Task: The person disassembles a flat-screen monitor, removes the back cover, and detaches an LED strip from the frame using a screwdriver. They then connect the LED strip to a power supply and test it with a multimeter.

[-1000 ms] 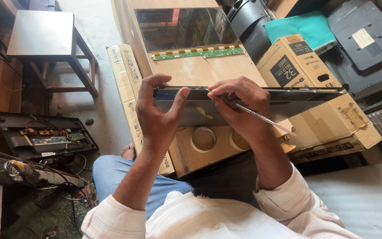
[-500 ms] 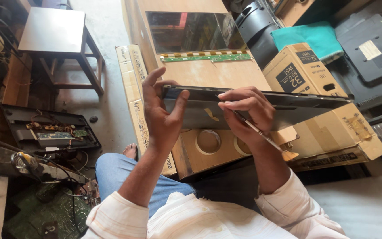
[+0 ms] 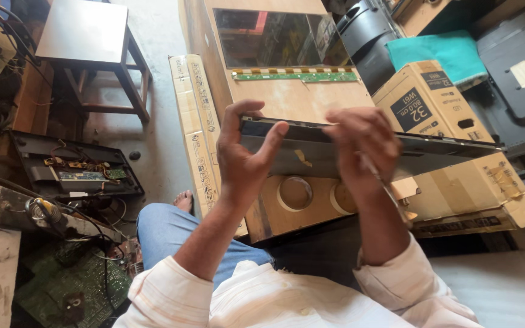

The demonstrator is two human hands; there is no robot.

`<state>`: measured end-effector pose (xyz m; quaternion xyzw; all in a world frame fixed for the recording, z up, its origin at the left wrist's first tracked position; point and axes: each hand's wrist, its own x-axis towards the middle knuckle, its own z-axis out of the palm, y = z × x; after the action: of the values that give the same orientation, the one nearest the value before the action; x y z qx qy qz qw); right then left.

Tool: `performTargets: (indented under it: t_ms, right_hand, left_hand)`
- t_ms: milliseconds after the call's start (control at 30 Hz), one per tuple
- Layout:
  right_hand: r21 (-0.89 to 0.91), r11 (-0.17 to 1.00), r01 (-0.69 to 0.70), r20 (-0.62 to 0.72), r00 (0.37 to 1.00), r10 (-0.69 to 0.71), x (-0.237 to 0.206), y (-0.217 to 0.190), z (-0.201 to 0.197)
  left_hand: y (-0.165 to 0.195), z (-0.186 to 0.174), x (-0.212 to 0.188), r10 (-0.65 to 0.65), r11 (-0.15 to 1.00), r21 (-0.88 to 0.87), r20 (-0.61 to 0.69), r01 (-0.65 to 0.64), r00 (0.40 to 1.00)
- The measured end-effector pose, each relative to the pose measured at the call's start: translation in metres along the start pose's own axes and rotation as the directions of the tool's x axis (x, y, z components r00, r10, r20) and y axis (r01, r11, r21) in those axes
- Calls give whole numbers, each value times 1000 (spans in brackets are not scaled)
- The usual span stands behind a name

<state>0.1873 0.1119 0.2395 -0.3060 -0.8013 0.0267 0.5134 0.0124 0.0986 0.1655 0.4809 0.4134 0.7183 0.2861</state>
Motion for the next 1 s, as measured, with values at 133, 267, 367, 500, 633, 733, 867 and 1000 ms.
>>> performTargets:
  t_ms: [133, 267, 367, 500, 633, 733, 867, 1000]
  right_hand:
    - [-82, 988, -129, 51, 990, 133, -1, 11, -16]
    - [-193, 981, 17, 251, 968, 32, 6, 13, -21]
    - [-142, 983, -115, 355, 921, 159, 17, 13, -22]
    - [-51, 969, -242, 513, 826, 233, 36, 24, -30]
    - [-84, 956, -282, 646, 715, 268, 50, 42, -36]
    - [-57, 964, -261, 669, 706, 231, 56, 49, -34]
    - [-116, 966, -232, 650, 718, 250, 59, 45, -29]
    - [-110, 963, -245, 606, 752, 260, 53, 37, -33]
  left_hand:
    - [7, 12, 1, 32, 999, 34, -19, -32, 999]
    - [9, 15, 2, 68, 989, 138, -52, -60, 996]
    - [10, 12, 1, 13, 991, 132, -52, -6, 999]
    - [9, 12, 0, -30, 993, 114, -38, 34, 999]
    - [9, 14, 0, -16, 998, 67, -18, 17, 1000]
    - [8, 12, -2, -16, 999, 46, -13, 17, 1000]
    - [8, 10, -7, -78, 996, 33, -18, 79, 997]
    - [7, 12, -8, -5, 998, 70, -22, 6, 1000]
